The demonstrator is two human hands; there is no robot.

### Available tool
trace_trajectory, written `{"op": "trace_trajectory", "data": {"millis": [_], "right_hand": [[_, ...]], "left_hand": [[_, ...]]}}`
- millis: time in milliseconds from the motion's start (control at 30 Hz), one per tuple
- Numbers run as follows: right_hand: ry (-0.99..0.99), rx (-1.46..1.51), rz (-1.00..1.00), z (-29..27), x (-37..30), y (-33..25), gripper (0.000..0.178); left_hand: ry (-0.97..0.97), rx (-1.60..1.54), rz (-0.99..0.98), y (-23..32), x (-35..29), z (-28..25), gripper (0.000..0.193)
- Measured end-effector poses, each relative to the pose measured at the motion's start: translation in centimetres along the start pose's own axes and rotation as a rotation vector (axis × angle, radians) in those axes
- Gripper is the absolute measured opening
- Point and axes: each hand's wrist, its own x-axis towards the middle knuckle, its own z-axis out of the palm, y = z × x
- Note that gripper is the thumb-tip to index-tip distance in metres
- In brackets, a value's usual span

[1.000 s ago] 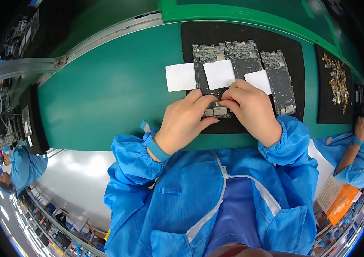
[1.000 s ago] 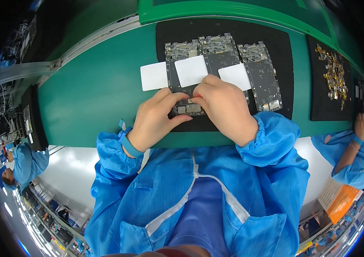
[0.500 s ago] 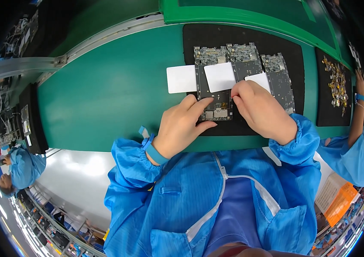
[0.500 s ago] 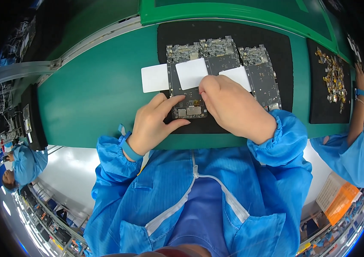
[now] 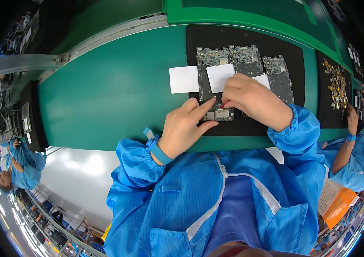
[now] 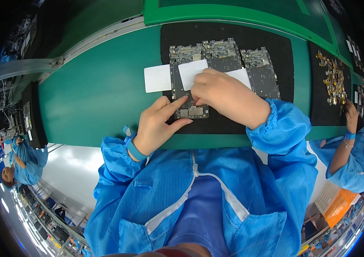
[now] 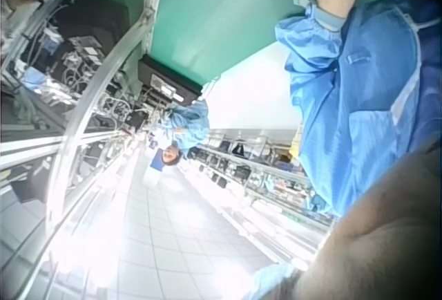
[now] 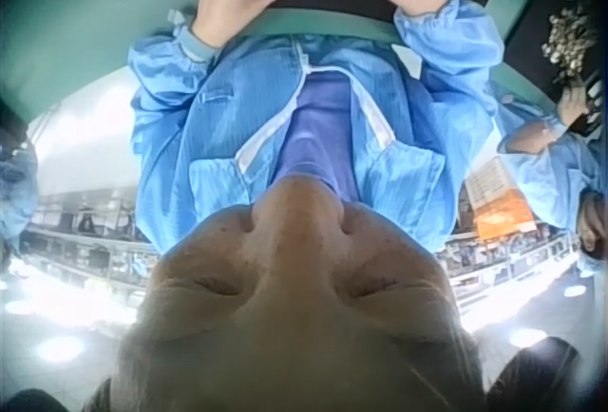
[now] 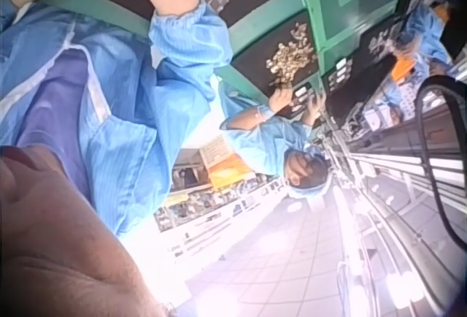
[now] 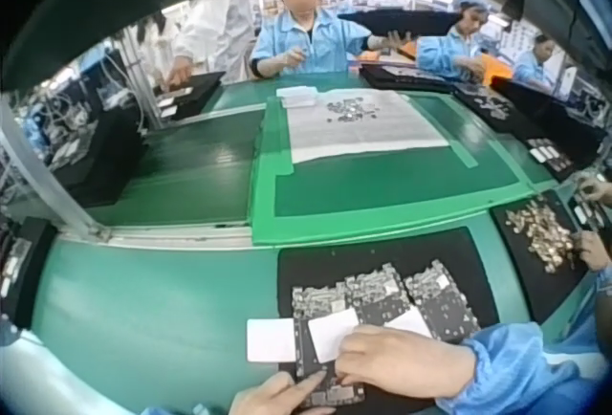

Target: The person assembles electronic components, wiring, and mounting plates onto printed circuit boards by hand, using tweezers and manual assembly aids.

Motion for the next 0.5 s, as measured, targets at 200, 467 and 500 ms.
{"op": "trace_trajectory", "data": {"millis": [200, 467, 500], "right_hand": [[-0.198, 0.123, -0.040, -0.5, 0.6, 1.1, 0.014], [0.085, 0.091, 0.085, -1.7, -1.6, -1.0, 0.010], [0.117, 0.158, 0.130, -1.8, -2.1, -1.3, 0.009]], "left_hand": [[0.089, -0.018, -0.028, 0.5, -0.1, 0.6, 0.058], [-0.075, -0.418, -0.220, 2.0, 1.3, -1.8, 0.101], [-0.122, -0.487, -0.203, 2.1, 1.7, -1.6, 0.106]]}}
